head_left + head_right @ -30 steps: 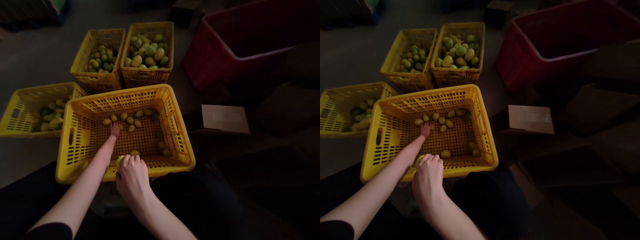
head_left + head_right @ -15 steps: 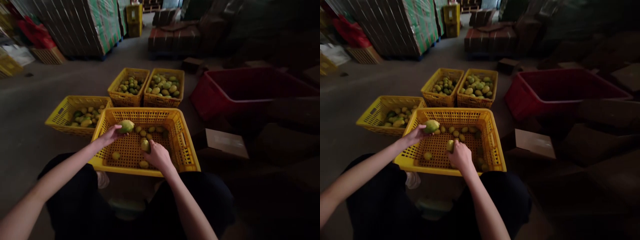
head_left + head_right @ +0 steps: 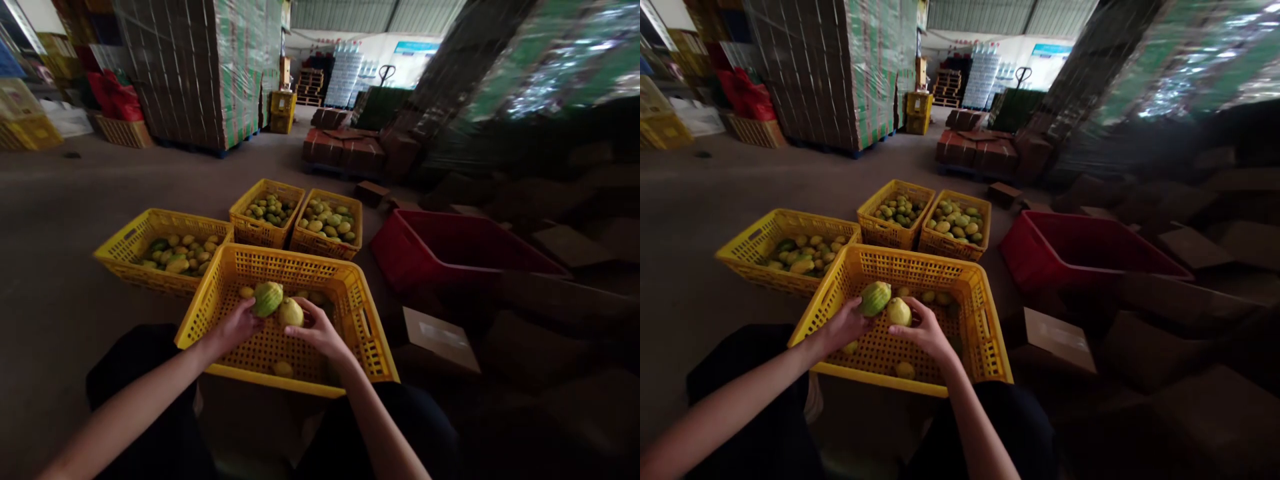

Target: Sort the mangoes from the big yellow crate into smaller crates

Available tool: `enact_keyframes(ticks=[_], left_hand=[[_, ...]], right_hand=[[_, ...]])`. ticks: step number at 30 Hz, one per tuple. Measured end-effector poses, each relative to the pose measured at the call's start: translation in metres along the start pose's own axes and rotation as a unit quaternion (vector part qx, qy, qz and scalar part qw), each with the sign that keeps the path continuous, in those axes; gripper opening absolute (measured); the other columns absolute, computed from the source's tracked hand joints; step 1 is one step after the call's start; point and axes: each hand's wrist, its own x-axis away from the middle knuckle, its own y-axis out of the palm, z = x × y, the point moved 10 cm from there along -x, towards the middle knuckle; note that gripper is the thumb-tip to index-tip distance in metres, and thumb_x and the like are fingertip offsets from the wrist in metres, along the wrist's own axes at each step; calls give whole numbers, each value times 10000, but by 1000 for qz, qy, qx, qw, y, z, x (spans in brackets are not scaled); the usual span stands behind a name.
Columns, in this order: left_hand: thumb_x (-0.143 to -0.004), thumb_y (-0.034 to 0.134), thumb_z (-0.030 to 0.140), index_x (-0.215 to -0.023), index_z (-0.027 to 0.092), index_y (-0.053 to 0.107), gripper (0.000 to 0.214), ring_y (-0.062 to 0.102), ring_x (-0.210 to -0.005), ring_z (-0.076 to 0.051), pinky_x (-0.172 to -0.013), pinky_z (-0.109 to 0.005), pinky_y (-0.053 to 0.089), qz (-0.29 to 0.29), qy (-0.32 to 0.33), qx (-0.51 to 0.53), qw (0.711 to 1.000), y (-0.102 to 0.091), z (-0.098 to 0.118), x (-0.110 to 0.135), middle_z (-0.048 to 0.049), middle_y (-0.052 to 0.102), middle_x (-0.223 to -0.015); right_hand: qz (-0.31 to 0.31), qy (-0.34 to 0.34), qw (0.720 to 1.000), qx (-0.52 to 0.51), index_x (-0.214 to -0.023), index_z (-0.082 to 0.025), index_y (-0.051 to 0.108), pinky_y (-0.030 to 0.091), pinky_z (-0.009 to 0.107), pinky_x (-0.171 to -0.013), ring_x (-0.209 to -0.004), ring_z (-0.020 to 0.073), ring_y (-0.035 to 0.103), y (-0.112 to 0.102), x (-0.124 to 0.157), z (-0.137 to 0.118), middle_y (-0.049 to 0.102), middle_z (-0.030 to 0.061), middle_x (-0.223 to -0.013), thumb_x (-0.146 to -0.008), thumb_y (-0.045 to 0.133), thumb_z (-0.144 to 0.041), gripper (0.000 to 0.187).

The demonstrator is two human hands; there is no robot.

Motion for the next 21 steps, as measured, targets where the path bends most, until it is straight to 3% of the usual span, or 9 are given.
enact_keyframes(ticks=[5, 9, 12, 16, 18, 21], left_hand=[[-587, 820, 478, -902, 119, 709, 490, 647, -1004, -286, -915, -384, 472, -51, 81, -146, 985, 15, 17, 1, -110, 733, -974], [-520, 882, 408, -954, 120, 695, 553, 652, -1009, -303, -952, -430, 463, -66, 93, -251, 961, 32, 23, 7, -109, 728, -1012], [-529, 881, 389, -1063, 139, 651, 632, 660, -1000, -294, -918, -427, 492, -38, 123, -286, 950, 32, 29, 9, -118, 704, -1081], [-556, 873, 404, -1175, 167, 604, 715, 644, -1027, -280, -903, -395, 500, 39, 235, -416, 878, 24, 50, 20, -125, 673, -1154], [-592, 855, 424, -1193, 179, 597, 698, 631, -1056, -276, -908, -378, 496, 44, 269, -463, 843, 24, 55, 26, -120, 670, -1170], [-631, 832, 441, -1221, 199, 577, 687, 630, -1061, -267, -908, -368, 494, 30, 286, -497, 819, 26, 55, 33, -106, 671, -1171]], right_hand=[[61, 9, 992, -108, -1079, -239, 618, 524, 322, -780, -813, 181, 648, -9, -1, 29, 693, -2, -915, -497, 906, -333, 656], [83, -9, 989, -121, -1063, -253, 635, 520, 328, -796, -841, 195, 643, -18, 2, 18, 693, -6, -907, -485, 910, -299, 642], [110, -45, 986, -116, -1072, -267, 621, 513, 321, -815, -892, 196, 630, -26, 8, 4, 672, -2, -948, -507, 902, -291, 631], [153, -86, 980, -92, -1012, -289, 588, 509, 288, -776, -892, 175, 613, -33, 17, -4, 625, -18, -959, -497, 906, -255, 606], [154, -84, 982, -76, -959, -279, 576, 509, 294, -761, -870, 177, 610, -31, 17, -2, 621, -16, -942, -489, 911, -269, 577], [137, -80, 986, -56, -942, -270, 576, 508, 311, -765, -860, 186, 609, -23, 15, 1, 632, -7, -931, -480, 915, -283, 573]])
